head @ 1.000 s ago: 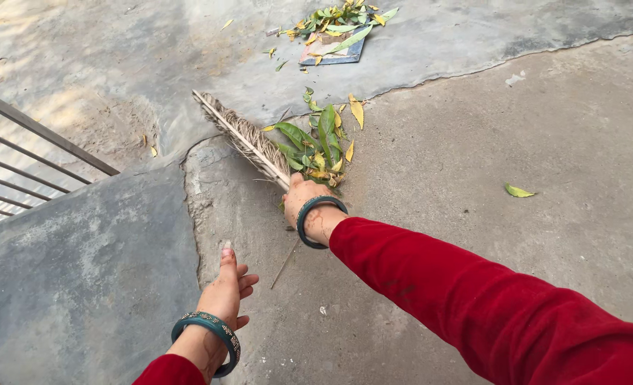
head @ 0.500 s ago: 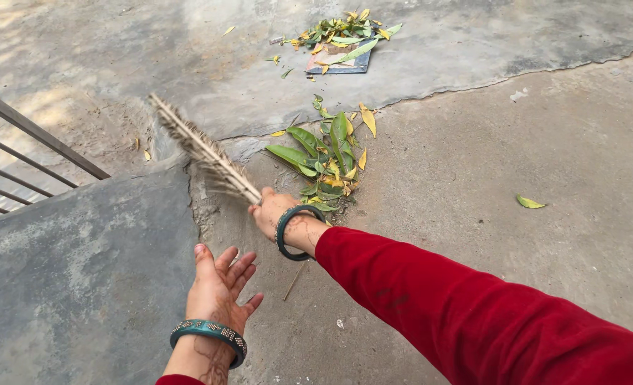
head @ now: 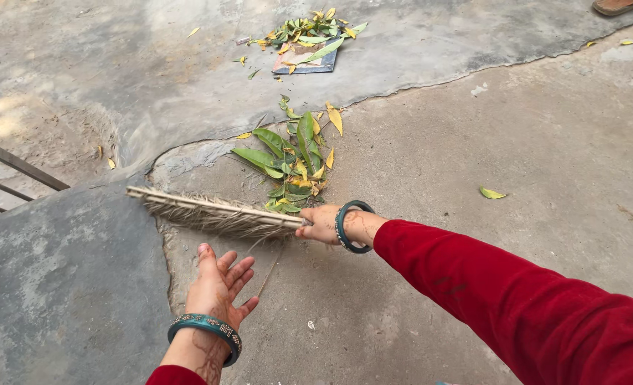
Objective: The person sweeps leaves and debris across the concrete floor into a pile using a small handheld broom.
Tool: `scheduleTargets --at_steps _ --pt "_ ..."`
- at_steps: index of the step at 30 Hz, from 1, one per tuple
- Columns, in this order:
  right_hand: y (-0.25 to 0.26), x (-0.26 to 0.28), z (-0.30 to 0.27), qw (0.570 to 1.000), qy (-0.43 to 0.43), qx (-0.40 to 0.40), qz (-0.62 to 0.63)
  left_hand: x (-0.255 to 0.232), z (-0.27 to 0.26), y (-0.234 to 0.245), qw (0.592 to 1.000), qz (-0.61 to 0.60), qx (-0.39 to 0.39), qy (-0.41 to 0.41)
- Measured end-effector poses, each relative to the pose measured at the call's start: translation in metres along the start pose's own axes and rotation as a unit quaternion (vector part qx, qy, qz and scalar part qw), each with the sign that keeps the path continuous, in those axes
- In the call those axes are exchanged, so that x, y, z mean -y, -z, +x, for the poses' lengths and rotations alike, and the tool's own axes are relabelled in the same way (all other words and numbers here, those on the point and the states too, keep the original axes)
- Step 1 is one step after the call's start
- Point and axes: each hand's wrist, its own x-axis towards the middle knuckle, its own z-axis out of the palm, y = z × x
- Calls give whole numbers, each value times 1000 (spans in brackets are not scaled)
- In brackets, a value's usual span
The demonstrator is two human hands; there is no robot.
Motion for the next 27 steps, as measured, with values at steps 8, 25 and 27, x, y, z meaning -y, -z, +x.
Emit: scheduleTargets --at_steps 8,25,27 --pt "14 -13 21 935 -67 -349 -7 7 22 -45 999 7 52 -7" --pt "48 -88 -17 948 -136 -256 -131 22 49 -80 988 96 94 71" --pt "49 -64 2 935 -149 -322 -13 15 46 -83 991 82 90 55"
